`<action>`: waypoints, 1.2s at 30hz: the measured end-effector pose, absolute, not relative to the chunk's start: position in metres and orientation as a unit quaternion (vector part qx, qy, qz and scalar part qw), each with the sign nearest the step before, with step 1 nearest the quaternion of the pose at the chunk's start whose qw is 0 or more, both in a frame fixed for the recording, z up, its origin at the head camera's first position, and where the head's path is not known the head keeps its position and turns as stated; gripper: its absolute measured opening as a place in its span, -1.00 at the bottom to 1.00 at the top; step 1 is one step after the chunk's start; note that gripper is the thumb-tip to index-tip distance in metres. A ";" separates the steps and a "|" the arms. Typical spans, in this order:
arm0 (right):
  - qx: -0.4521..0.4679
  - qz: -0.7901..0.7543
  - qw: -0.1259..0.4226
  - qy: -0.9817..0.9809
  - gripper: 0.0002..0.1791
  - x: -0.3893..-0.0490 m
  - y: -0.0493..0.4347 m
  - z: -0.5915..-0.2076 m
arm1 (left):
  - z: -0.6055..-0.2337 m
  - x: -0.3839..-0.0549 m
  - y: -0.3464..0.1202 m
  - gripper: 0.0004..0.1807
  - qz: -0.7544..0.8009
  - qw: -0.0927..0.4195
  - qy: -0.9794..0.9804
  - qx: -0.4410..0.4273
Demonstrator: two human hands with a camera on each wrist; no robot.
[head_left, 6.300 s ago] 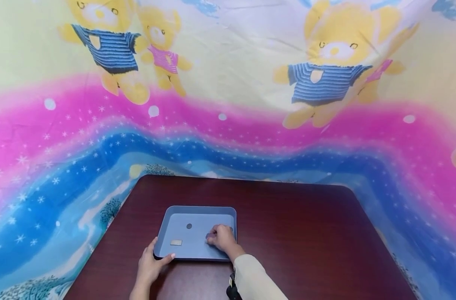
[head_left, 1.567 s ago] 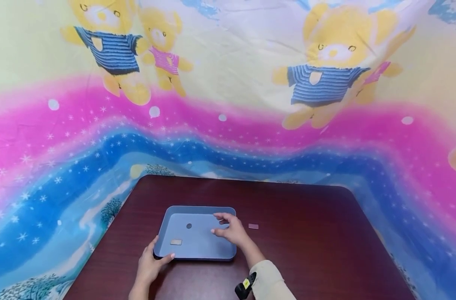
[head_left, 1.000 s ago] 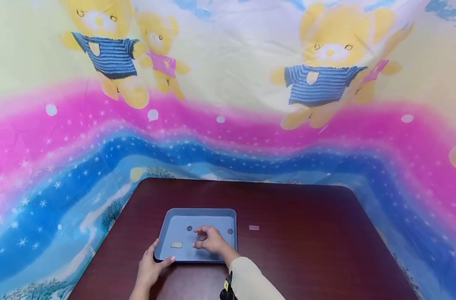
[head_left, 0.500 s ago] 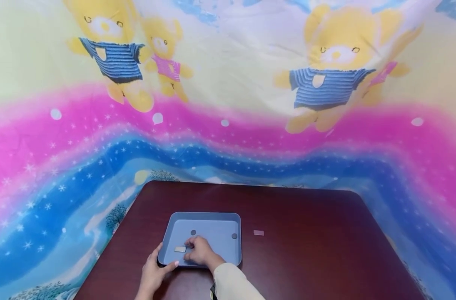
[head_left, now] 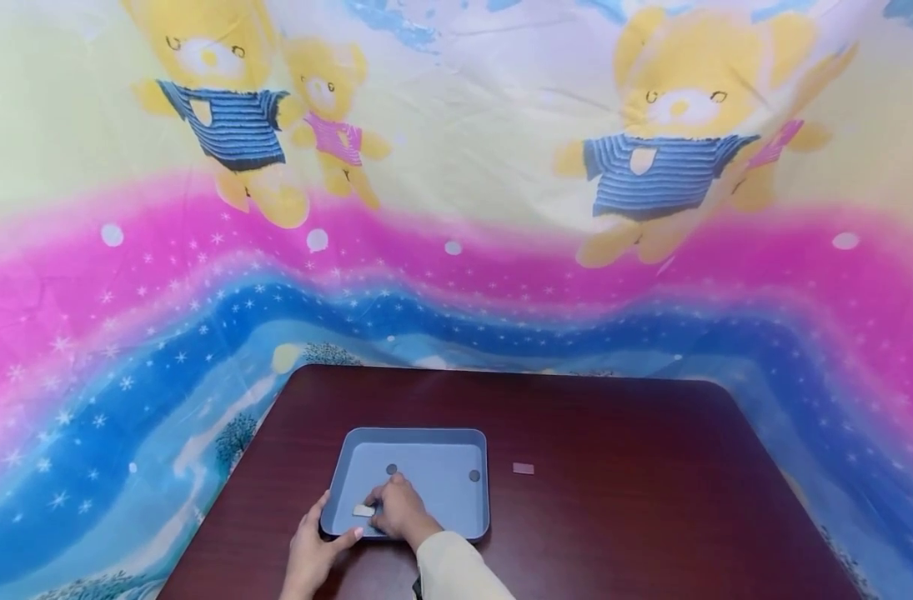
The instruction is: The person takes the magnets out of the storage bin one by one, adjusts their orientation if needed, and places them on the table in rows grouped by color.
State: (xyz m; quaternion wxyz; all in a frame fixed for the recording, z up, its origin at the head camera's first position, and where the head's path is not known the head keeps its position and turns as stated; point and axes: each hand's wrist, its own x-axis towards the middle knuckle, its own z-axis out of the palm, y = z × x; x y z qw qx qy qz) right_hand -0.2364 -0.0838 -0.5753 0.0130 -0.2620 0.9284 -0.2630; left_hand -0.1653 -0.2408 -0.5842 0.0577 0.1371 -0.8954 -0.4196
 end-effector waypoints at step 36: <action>-0.301 -0.199 -0.007 0.933 -0.81 -0.238 -0.090 -0.580 | -0.588 -0.161 -0.239 0.02 -0.427 0.096 -0.891 0.121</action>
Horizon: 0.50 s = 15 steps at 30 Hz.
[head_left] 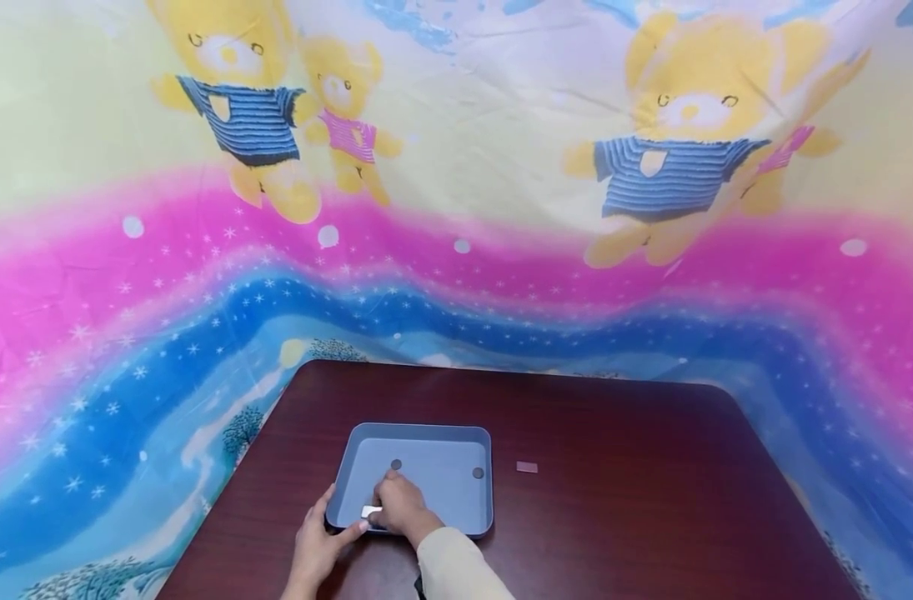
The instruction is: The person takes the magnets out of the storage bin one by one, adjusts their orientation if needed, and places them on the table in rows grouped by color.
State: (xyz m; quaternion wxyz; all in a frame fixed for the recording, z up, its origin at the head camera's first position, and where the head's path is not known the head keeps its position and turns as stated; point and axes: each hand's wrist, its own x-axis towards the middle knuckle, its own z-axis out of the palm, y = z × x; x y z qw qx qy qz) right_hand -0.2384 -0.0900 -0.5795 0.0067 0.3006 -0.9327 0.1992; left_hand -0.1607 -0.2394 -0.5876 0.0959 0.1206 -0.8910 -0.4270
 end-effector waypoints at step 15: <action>0.407 0.074 0.043 -0.909 -0.83 -0.246 -0.086 -0.578 | -0.584 -0.160 -0.240 0.01 -0.425 0.090 -0.892 0.125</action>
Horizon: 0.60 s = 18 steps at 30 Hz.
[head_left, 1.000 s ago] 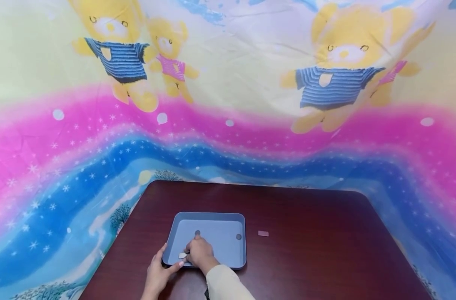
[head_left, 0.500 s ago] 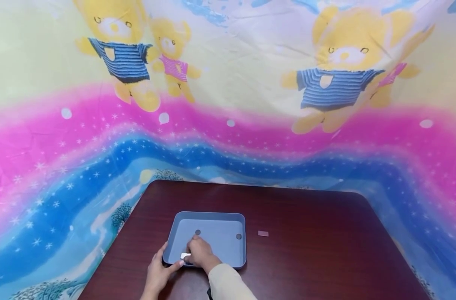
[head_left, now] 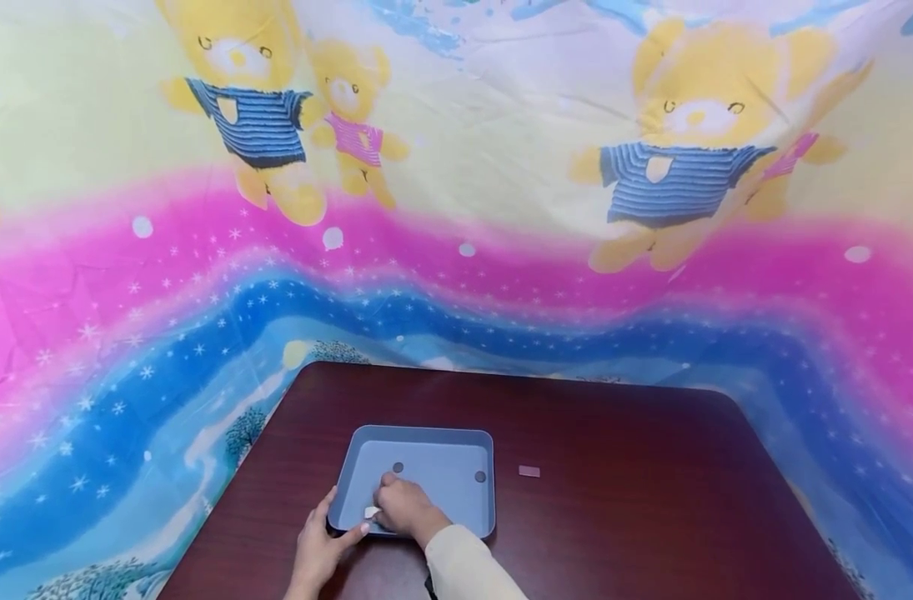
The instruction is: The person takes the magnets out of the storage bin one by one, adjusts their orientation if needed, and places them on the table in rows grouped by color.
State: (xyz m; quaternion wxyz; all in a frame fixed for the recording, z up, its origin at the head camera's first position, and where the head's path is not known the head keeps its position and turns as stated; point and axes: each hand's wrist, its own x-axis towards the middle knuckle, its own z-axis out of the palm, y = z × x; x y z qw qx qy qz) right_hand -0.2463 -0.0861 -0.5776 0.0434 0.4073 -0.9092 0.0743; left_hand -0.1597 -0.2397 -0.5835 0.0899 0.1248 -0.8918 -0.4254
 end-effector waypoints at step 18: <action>0.310 0.293 -0.004 -0.904 -0.79 -0.246 -0.067 -0.583 | -0.585 -0.160 -0.240 0.03 -0.424 0.079 -0.893 0.130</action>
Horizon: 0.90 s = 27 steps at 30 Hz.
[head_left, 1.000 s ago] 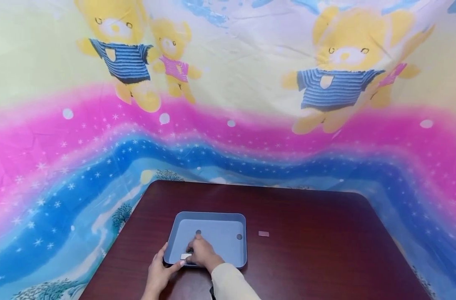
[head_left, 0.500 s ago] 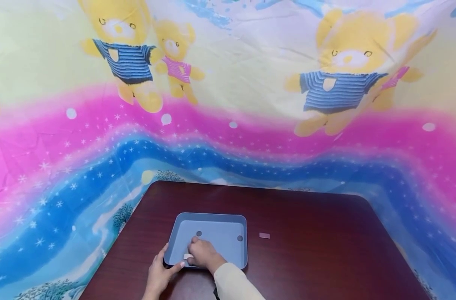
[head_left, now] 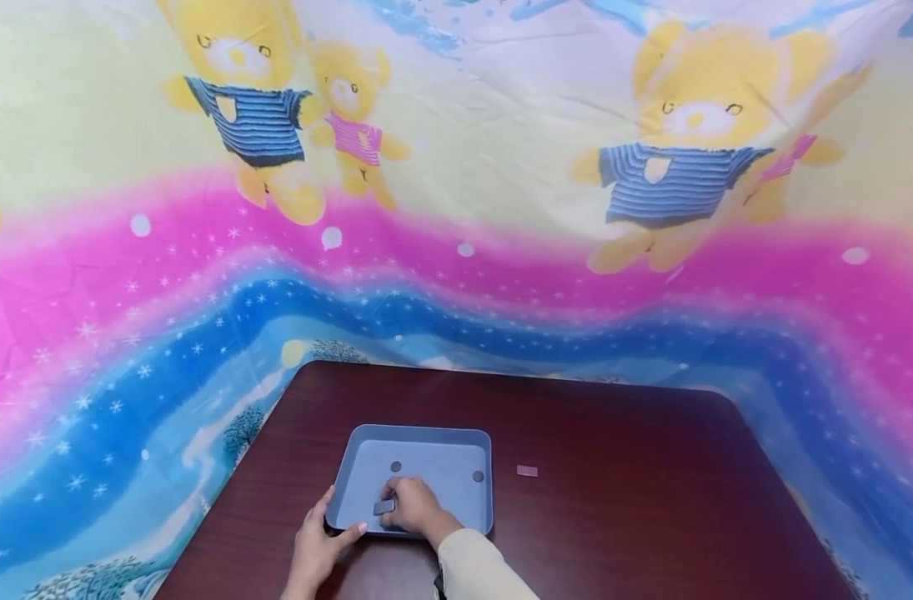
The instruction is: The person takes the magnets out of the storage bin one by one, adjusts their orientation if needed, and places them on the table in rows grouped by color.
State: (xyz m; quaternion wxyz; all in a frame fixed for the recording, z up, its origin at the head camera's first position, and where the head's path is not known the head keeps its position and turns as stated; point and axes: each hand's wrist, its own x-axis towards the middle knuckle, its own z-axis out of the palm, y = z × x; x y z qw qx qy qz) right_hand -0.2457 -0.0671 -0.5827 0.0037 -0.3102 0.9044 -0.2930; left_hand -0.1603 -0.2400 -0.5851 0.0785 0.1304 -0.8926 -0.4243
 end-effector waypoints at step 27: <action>-0.307 -0.472 0.009 0.826 -0.77 -0.243 -0.002 -0.550 | -0.582 -0.164 -0.242 0.08 -0.431 0.045 -0.890 0.143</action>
